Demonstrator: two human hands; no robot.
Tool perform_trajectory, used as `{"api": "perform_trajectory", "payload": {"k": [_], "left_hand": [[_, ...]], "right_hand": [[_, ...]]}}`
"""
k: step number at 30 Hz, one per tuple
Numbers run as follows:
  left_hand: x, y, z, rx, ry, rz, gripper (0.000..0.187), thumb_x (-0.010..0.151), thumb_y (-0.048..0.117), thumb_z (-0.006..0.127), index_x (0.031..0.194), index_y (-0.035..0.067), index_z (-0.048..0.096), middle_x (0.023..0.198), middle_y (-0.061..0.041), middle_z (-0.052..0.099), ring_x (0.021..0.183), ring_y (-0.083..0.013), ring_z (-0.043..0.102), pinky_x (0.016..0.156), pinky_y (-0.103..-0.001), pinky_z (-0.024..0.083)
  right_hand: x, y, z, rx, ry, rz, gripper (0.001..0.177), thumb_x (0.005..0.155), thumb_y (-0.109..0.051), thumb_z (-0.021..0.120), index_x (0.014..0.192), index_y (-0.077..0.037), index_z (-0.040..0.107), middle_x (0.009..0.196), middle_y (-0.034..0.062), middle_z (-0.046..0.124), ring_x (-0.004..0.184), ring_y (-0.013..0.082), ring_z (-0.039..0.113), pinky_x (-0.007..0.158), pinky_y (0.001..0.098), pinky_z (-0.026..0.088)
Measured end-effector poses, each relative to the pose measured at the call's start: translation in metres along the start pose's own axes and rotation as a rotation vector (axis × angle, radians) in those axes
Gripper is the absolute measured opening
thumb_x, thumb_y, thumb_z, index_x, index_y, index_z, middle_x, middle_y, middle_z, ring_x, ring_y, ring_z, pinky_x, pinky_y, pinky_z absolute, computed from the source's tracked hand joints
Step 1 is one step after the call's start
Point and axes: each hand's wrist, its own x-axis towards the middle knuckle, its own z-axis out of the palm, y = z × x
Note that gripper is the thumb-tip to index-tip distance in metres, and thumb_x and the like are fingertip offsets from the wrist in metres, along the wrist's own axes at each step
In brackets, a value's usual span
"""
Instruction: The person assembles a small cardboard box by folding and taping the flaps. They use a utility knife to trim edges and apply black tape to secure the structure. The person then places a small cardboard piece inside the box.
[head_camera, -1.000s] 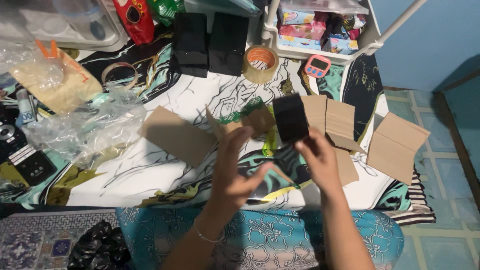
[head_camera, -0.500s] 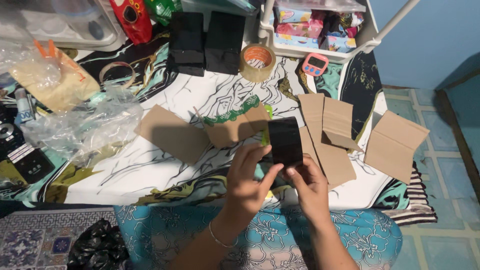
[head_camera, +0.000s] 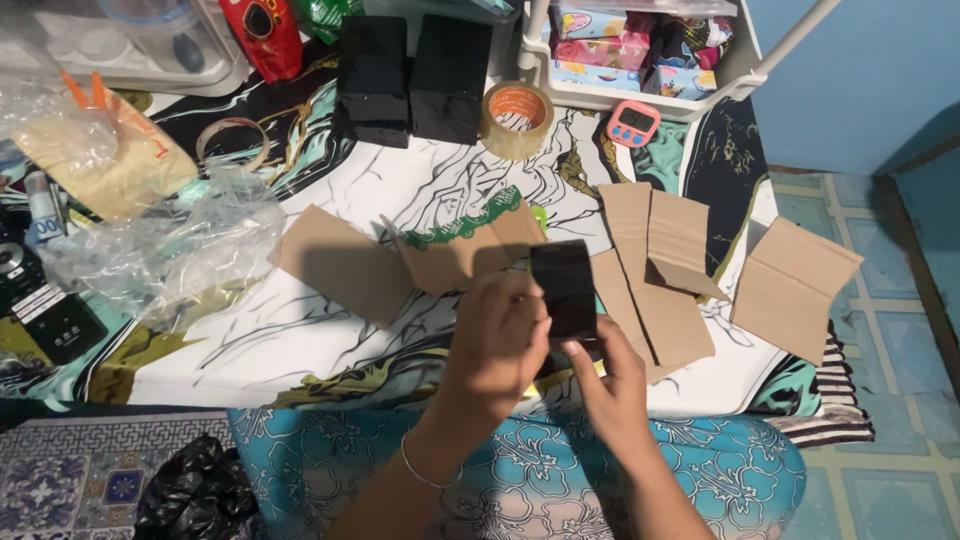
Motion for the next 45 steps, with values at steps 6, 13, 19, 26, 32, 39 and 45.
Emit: {"api": "perform_trajectory", "payload": {"k": [6,13,19,26,32,39,45], "left_hand": [[-0.003,-0.005,0.004,-0.073,-0.076,0.065,0.026,0.085,-0.004,0.070,0.104,-0.001,0.053,0.108,-0.016,0.057,0.107,-0.0370,0.061,0.098,-0.047,0.052],[-0.017,-0.016,0.004,-0.129,-0.082,-0.051,0.022,0.088,-0.005,0.068,0.104,-0.002,0.053,0.109,-0.019,0.061,0.100,-0.0360,0.066,0.087,-0.041,0.057],[-0.022,-0.031,-0.002,-0.159,-0.134,-0.309,0.019,0.089,-0.002,0.068,0.104,0.002,0.056,0.103,-0.013,0.067,0.086,-0.0313,0.071,0.073,-0.038,0.058],[-0.024,-0.024,-0.004,-0.120,-0.161,-0.089,0.024,0.090,0.004,0.071,0.109,0.003,0.055,0.108,-0.015,0.065,0.084,-0.0301,0.069,0.070,-0.039,0.057],[-0.009,-0.034,-0.007,-0.139,-0.226,-0.176,0.015,0.098,0.009,0.061,0.111,0.005,0.054,0.097,-0.013,0.069,0.080,-0.0279,0.072,0.069,-0.037,0.058],[0.001,-0.050,0.003,-0.122,-0.295,-0.313,0.012,0.104,0.016,0.056,0.112,0.006,0.055,0.082,-0.019,0.069,0.078,-0.0390,0.070,0.069,-0.047,0.052],[0.004,-0.059,0.004,-0.133,-0.244,-0.282,0.015,0.106,0.016,0.053,0.117,0.006,0.051,0.089,-0.022,0.068,0.085,-0.0449,0.067,0.068,-0.051,0.049]], "right_hand": [[-0.002,-0.002,0.006,-0.183,0.065,-0.034,0.026,0.094,-0.009,0.071,0.117,0.001,0.064,0.099,0.0093,0.070,0.084,0.0142,0.066,0.073,0.0251,0.053],[-0.005,-0.004,0.011,-0.256,0.062,0.106,0.025,0.090,-0.015,0.077,0.110,-0.002,0.069,0.084,0.0067,0.073,0.069,0.0103,0.064,0.057,0.0263,0.050],[-0.009,0.005,0.004,0.031,-0.300,0.191,0.019,0.089,-0.012,0.074,0.105,-0.003,0.071,0.076,0.0004,0.065,0.066,0.0044,0.055,0.055,0.0241,0.042],[-0.019,0.039,0.012,-0.082,-0.181,0.154,0.012,0.090,-0.012,0.074,0.090,-0.001,0.068,0.066,-0.0036,0.060,0.060,0.0043,0.049,0.053,0.0239,0.040],[-0.001,0.050,0.014,0.121,-0.142,0.384,0.016,0.090,-0.014,0.075,0.084,-0.002,0.067,0.066,-0.0039,0.053,0.057,0.0049,0.045,0.049,0.0251,0.035],[0.052,0.038,0.005,0.026,-0.105,0.242,0.038,0.103,-0.036,0.058,0.086,-0.003,0.066,0.066,0.0026,0.069,0.060,0.0108,0.062,0.058,0.0270,0.050],[0.110,0.069,0.033,-0.719,-0.015,-0.118,0.042,0.080,-0.036,0.083,0.089,0.001,0.067,0.082,0.0207,0.069,0.070,0.0354,0.067,0.061,0.0433,0.052]]}}
